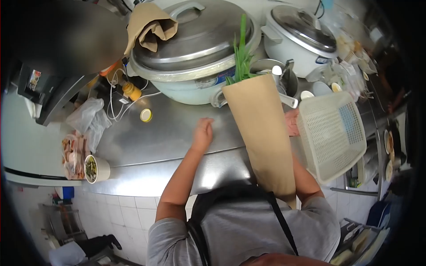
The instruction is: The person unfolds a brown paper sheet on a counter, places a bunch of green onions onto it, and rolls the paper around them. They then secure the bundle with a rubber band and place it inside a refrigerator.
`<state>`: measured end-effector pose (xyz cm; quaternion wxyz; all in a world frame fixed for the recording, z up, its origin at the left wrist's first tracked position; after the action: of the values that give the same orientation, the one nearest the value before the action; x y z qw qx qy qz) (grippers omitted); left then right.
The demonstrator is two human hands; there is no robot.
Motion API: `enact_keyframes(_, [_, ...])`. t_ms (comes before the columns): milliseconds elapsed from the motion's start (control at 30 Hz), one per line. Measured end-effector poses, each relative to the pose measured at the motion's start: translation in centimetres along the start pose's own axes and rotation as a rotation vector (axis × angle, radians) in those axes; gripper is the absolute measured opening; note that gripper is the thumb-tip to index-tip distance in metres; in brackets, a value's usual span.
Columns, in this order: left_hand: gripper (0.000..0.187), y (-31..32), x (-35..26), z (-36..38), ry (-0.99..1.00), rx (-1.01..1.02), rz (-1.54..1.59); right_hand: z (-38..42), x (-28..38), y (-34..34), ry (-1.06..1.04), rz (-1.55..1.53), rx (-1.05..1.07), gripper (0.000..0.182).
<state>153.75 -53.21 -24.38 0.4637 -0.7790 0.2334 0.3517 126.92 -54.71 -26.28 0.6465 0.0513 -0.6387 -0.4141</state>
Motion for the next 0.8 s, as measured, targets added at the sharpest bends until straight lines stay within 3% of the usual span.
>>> enact_keyframes(233, [0.016,-0.2,5.2,-2.4,-0.301,-0.176,-0.364,-0.7,-3.2,-1.6,0.082,-0.049,0.013,0.074])
enact_keyframes(333, [0.016,0.6,5.7,-2.6,-0.404,0.010,-0.423,-0.5,-4.0,-1.5,0.116,-0.047,0.015,0.074])
enact_keyframes(433, [0.014,0.2,6.4,-1.1,-0.375,0.049,-0.424,-0.5,-3.9,-0.8,0.143,-0.016,0.039,0.073])
enact_keyframes(533, [0.013,-1.2,4.8,2.8,-0.494,0.038,0.052,-0.7,-3.8,0.6,0.169,0.024,0.095,0.073])
enact_keyframes(600, [0.010,-1.6,3.1,6.3,-0.469,0.019,0.371,-1.4,-4.3,2.1,0.188,0.053,0.143,0.073])
enact_keyframes(733, [0.007,-6.0,-2.0,12.5,-0.570,0.010,0.530,-3.9,-6.4,7.3,0.258,0.095,0.295,0.073])
enact_keyframes(800, [0.009,-8.8,-2.0,15.0,-0.401,-0.170,0.358,-4.9,-8.6,11.0,0.306,0.108,0.385,0.073])
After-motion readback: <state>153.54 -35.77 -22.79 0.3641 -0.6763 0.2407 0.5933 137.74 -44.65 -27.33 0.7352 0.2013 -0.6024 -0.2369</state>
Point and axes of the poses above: each hand's wrist, its own z-axis away from the middle knuckle, its own y-axis out of the palm, x = y × z, the point moved 6 cm from there along -z, towards the middle knuckle, and after that the axes turned 4 degrees about -y, right-handed, at the moved point
